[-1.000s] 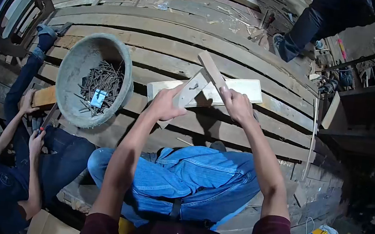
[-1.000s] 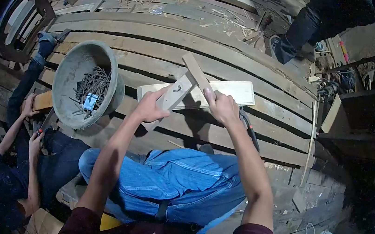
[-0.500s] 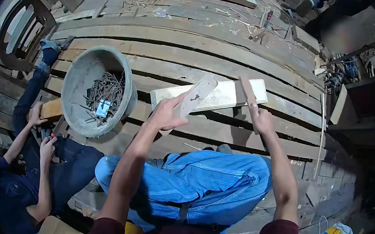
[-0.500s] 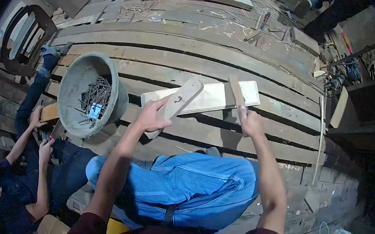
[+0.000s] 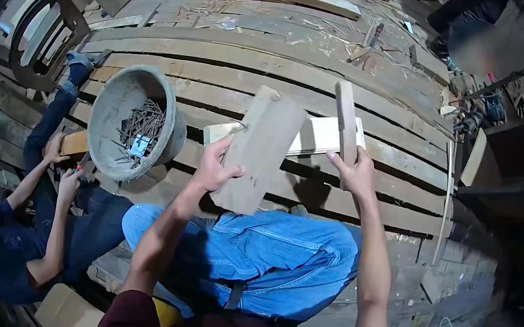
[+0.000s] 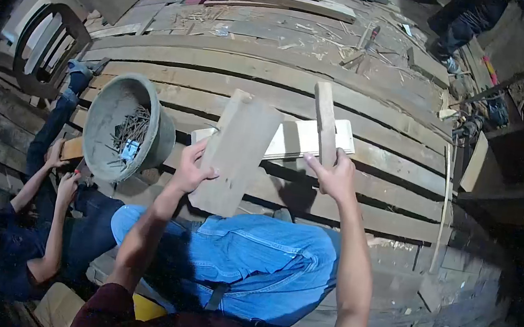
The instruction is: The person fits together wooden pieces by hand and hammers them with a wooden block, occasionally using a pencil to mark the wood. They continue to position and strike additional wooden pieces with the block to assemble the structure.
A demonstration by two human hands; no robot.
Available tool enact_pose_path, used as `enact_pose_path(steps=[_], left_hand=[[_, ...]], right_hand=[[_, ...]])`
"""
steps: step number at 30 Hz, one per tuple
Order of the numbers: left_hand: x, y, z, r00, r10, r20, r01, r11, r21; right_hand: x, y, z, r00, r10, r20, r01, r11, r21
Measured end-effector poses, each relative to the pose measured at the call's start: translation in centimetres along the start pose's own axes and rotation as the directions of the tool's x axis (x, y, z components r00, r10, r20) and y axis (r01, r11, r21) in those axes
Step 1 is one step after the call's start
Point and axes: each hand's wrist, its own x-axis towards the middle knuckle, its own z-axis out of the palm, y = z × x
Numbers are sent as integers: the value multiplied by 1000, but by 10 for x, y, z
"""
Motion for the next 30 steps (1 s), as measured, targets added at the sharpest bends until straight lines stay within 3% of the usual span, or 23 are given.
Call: enact_pose_path(steps=[1,3,4,6,7,9,11,12,13,15,16,19,21,22,25,30], left_hand=[[-3,-3,1,998,-37,-43,28,984,-174],[-9,-11,0,996,-69,-64,43,940,-338],[-11,-14,-3,994,-82,-73,44,908,-417],[-14,-23,-6,992,-83,-100,29,892,-451],[-14,-28,-7,991,-86,-107,26,882,-471],[-9,-35,-8,992,-80,-93,20,852,-523],[-8,-36,-8,991,-103,-82,41,835,-549],[-8,-28,-6,989,-125,-84,55,816,-575],[-6,-39,-5,994,-87,-71,28,803,-595],[-8,-41,-1,992,-82,-94,18,841,-541],[-12,-37,3,989,-127,-72,72,855,-514],[-12,-30,5,962,-273,6,253,882,-397],[-9,-33,2,913,-397,93,407,873,-270],[-11,-34,1,906,-404,130,424,857,-294],[-12,-43,-3,877,-457,148,467,883,-40],[-12,-25,4,866,-500,12,493,848,-193]], right_hand=[[-3,-7,0,998,-50,-37,49,999,-4],[-13,-32,-2,996,86,33,-90,986,143],[-17,-37,2,998,55,18,-58,985,163],[-30,-44,12,1000,11,-10,-9,990,144],[-35,-40,23,1000,18,4,-18,975,221],[-49,-41,44,986,-135,-94,143,986,86],[-62,-61,57,991,109,78,-119,984,131],[-63,-60,73,985,141,95,-154,977,145],[-67,-64,76,956,186,227,-246,929,277],[-69,-60,98,973,91,214,-163,923,348],[-77,-67,114,964,117,239,-243,752,612],[-70,-40,126,986,-2,167,-83,861,501],[-67,-28,129,979,59,194,-143,881,452],[-68,-26,129,980,34,194,-118,891,439],[-67,-21,130,974,-46,222,-67,878,474],[-67,-24,135,963,-165,215,42,873,486]])
